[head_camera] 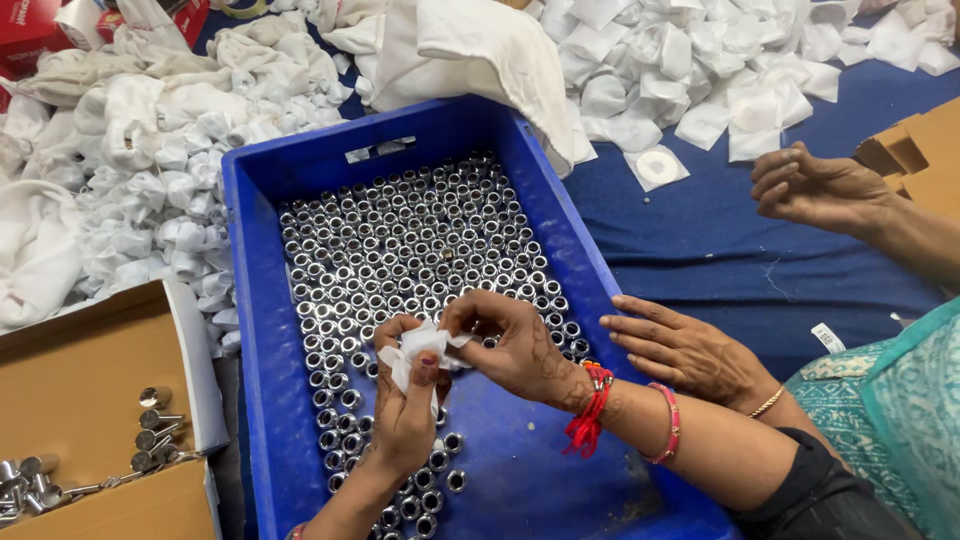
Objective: The person wraps metal parts in white foam sheets by hand, picking them from a blue bin and placing them into a cardboard box.
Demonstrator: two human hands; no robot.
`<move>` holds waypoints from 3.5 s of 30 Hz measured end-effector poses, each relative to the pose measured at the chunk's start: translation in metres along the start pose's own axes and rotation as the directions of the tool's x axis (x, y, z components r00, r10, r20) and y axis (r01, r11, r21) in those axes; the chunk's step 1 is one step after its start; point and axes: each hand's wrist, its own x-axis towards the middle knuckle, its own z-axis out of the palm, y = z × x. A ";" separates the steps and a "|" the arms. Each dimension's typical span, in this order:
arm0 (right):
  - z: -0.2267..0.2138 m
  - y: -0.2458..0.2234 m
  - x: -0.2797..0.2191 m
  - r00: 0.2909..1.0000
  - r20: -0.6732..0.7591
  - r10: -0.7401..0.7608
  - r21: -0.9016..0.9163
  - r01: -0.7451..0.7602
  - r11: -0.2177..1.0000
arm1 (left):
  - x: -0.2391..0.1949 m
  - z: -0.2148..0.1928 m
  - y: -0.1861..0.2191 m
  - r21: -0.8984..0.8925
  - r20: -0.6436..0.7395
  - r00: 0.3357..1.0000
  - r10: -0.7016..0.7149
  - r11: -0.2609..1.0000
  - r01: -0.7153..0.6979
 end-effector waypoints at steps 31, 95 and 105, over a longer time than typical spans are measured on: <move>-0.005 -0.004 -0.010 0.986 0.096 -0.139 -0.256 0.160 0.953 | -0.001 0.012 0.000 -0.324 -0.045 0.997 0.065 0.943 -0.076; -0.001 -0.034 0.043 0.910 0.343 0.233 -0.543 -0.011 0.840 | 0.035 -0.024 0.016 0.564 0.111 0.988 -0.110 0.825 0.028; 0.002 -0.003 0.016 0.973 0.205 0.110 -0.467 -0.001 0.884 | 0.030 -0.013 0.009 0.581 0.207 0.978 -0.033 0.808 -0.096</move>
